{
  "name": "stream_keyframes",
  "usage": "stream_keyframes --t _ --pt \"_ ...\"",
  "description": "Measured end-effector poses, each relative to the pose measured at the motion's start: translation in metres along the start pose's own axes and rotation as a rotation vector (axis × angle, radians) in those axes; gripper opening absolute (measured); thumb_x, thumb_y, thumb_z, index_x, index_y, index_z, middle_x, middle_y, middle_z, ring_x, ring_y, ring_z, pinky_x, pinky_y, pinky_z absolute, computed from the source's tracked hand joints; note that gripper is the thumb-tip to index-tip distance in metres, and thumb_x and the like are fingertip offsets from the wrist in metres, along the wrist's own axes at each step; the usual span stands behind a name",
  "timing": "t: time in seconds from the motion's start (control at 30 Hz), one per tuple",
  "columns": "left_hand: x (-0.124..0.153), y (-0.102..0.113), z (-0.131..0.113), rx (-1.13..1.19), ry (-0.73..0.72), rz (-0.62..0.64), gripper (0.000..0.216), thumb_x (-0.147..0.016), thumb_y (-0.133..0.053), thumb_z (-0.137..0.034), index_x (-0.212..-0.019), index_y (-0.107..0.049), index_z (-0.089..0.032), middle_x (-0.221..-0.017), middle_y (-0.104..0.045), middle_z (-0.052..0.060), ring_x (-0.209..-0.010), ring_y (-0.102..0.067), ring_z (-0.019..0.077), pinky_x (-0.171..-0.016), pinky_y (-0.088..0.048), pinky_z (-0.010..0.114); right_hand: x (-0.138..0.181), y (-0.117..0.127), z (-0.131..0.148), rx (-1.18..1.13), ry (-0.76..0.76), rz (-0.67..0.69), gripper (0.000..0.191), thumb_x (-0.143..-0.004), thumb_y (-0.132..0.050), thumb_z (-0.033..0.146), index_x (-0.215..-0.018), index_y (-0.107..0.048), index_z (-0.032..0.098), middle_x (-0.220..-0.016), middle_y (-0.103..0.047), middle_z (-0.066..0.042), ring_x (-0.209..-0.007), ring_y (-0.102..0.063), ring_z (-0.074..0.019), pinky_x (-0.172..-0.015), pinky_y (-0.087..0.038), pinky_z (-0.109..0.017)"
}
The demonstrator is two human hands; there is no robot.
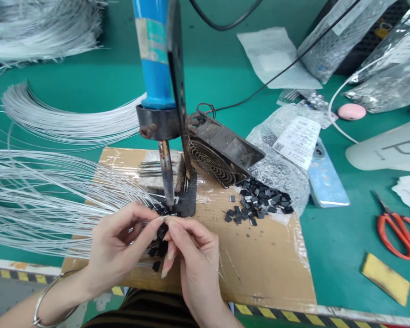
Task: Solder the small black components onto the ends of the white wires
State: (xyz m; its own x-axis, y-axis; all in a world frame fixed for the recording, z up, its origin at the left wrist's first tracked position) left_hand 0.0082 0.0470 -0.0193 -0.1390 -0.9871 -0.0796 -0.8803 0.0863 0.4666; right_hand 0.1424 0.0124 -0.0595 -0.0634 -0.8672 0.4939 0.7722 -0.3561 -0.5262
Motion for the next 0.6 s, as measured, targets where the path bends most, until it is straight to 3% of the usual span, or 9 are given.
stream_keyframes --t 0.13,0.23,0.3,0.37,0.47,0.6 --pt "-0.001 0.000 0.003 0.054 0.063 0.015 0.017 -0.094 -0.068 -0.013 -0.078 -0.070 -0.017 -0.057 -0.056 -0.007 -0.046 -0.037 0.0067 -0.044 -0.031 0.021 0.002 0.002 0.001 -0.020 -0.004 0.042 0.020 -0.090 -0.085 0.041 -0.085 -0.089 0.022 -0.065 -0.072 0.000 -0.042 -0.056 -0.0078 -0.034 -0.049 -0.015" --pt "-0.001 0.001 0.006 0.087 0.123 0.016 0.015 -0.093 -0.068 -0.016 -0.079 -0.071 -0.018 -0.056 -0.056 -0.006 -0.046 -0.040 0.0076 -0.044 -0.032 0.021 0.003 0.011 0.008 -0.026 0.014 0.084 0.042 -0.099 -0.070 0.057 -0.098 -0.091 0.020 -0.079 -0.077 -0.008 -0.063 -0.069 -0.0163 -0.040 -0.058 -0.020" --pt "-0.001 0.002 0.009 0.116 0.154 0.010 0.012 -0.093 -0.070 -0.018 -0.081 -0.073 -0.019 -0.057 -0.059 -0.005 -0.046 -0.043 0.0085 -0.044 -0.032 0.022 0.003 0.026 0.018 0.030 0.081 0.056 0.053 -0.104 -0.057 0.061 -0.101 -0.091 0.019 -0.080 -0.078 -0.010 -0.067 -0.072 -0.0185 -0.044 -0.062 -0.023" --pt "-0.001 0.003 0.011 0.138 0.178 0.003 0.007 -0.092 -0.071 -0.020 -0.087 -0.076 -0.020 -0.063 -0.067 -0.003 -0.048 -0.046 0.0092 -0.045 -0.033 0.022 0.003 0.047 0.031 0.135 0.210 -0.031 0.057 -0.107 -0.052 0.060 -0.094 -0.091 0.020 -0.076 -0.079 -0.009 -0.062 -0.071 -0.0183 -0.046 -0.062 -0.025" --pt "-0.001 0.005 0.012 0.142 0.211 0.013 0.006 -0.091 -0.073 -0.020 -0.091 -0.078 -0.021 -0.071 -0.073 -0.001 -0.051 -0.050 0.0098 -0.048 -0.035 0.023 0.006 0.078 0.049 0.356 0.385 -0.204 0.050 -0.107 -0.058 0.056 -0.087 -0.089 0.023 -0.076 -0.081 -0.008 -0.058 -0.071 -0.0175 -0.049 -0.060 -0.026" --pt "0.000 0.008 0.010 0.096 0.207 0.027 0.008 -0.092 -0.073 -0.019 -0.088 -0.079 -0.022 -0.072 -0.073 -0.001 -0.057 -0.055 0.0111 -0.053 -0.037 0.024 0.009 0.100 0.061 0.898 0.497 -0.387 0.031 -0.100 -0.074 0.047 -0.088 -0.086 0.021 -0.081 -0.081 -0.007 -0.060 -0.071 -0.0176 -0.054 -0.059 -0.029"
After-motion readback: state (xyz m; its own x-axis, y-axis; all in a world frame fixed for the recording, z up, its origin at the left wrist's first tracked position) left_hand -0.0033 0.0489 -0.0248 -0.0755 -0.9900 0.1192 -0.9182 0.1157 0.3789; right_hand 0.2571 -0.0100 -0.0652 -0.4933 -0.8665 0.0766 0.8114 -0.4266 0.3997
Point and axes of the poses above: each hand's wrist, its own x-axis away from the middle knuckle, its own y-axis out of the back of the hand, z = x × y, the point moved 2 cm from there along -x, towards the middle knuckle
